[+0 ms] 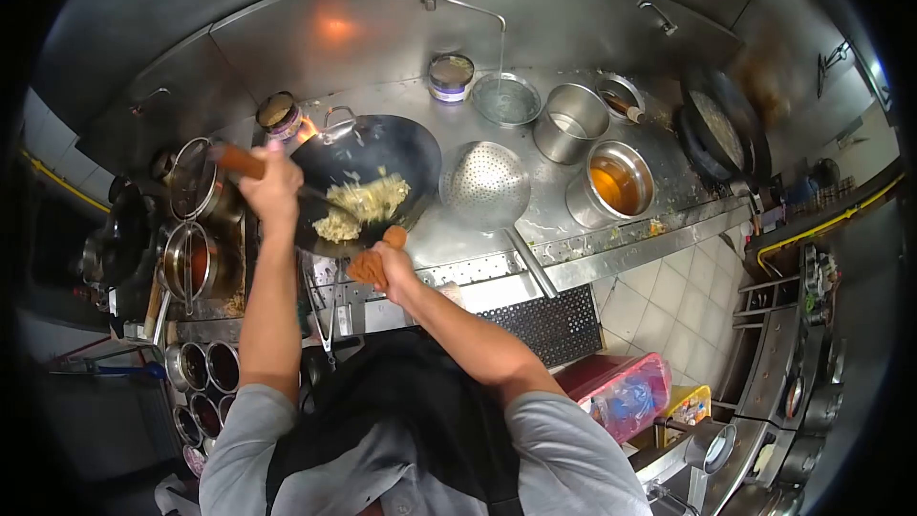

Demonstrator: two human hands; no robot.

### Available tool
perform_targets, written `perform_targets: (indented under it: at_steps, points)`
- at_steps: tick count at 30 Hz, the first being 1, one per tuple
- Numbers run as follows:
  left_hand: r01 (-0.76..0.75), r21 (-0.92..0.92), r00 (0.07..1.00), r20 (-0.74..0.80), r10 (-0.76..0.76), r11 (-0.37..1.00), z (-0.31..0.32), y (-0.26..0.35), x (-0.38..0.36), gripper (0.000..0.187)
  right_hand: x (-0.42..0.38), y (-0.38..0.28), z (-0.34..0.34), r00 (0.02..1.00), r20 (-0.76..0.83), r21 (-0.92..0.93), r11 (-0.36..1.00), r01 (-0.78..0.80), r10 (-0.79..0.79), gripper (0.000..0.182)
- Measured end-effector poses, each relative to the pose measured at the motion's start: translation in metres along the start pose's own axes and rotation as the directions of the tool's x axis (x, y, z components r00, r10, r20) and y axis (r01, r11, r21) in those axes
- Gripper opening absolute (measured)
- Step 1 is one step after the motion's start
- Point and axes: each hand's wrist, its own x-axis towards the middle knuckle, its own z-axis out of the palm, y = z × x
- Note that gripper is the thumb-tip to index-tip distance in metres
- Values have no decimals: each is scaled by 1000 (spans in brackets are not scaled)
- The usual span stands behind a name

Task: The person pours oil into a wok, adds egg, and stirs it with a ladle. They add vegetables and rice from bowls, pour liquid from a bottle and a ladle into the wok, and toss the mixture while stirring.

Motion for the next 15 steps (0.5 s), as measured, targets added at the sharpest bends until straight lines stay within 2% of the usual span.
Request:
perform_targets:
  at_steps: [2, 4, 5, 6, 7, 8, 9, 10, 11, 12, 13, 14, 15]
  points:
    - [-178, 111, 984, 19, 177, 978, -23, -56, 32, 29, 11, 27, -24, 991, 115, -13, 997, 77, -75, 26]
    - [-234, 167, 968, -56, 246, 958, -27, -16, 55, 38, -47, 34, -43, 988, 138, -66, 995, 81, -71, 30]
    - [-188, 0, 981, -38, 188, 982, -25, 19, 60, 38, -38, 60, -76, 990, 122, -45, 997, 71, -65, 32]
    - [-141, -83, 989, -47, 138, 987, -17, 57, 54, 38, -24, 79, -102, 993, 104, -24, 998, 60, -57, 33]
    - [-113, -94, 993, -25, 112, 989, -17, 82, 44, 34, -29, 79, -98, 994, 101, -25, 998, 52, -49, 33]
    - [-150, -103, 982, 101, 161, 983, -25, 95, 35, 33, -34, 72, -88, 987, 144, 63, 996, 69, -78, 32]
    - [-179, -78, 975, 120, 187, 981, -25, 97, 19, 32, -33, 62, -79, 977, 183, 151, 985, 83, -111, 30]
    - [-201, -51, 969, 139, 206, 978, -19, 96, 4, 31, -11, 52, -77, 965, 256, 29, 998, 54, -59, 26]
    - [-174, 31, 983, 59, 172, 984, -18, 68, -2, 28, -25, 23, -26, 996, 65, 51, 997, 64, -67, 23]
    - [-161, 247, 987, 10, 163, 956, -12, 35, -3, 27, -20, 1, 0, 999, 3, 3, 999, 39, -39, 24]
    - [-15, 77, 999, -31, 17, 997, -8, 2, 1, 28, -11, 1, 4, 1000, -12, -12, 1000, 20, -20, 24]
    - [-59, 60, 998, 18, 58, 996, -19, -29, 13, 30, -3, 3, 4, 1000, -27, -24, 1000, 4, -5, 25]
    - [-178, 174, 984, -1, 181, 969, -30, -36, 28, 31, -9, 8, -5, 1000, -25, -18, 1000, 7, -8, 25]
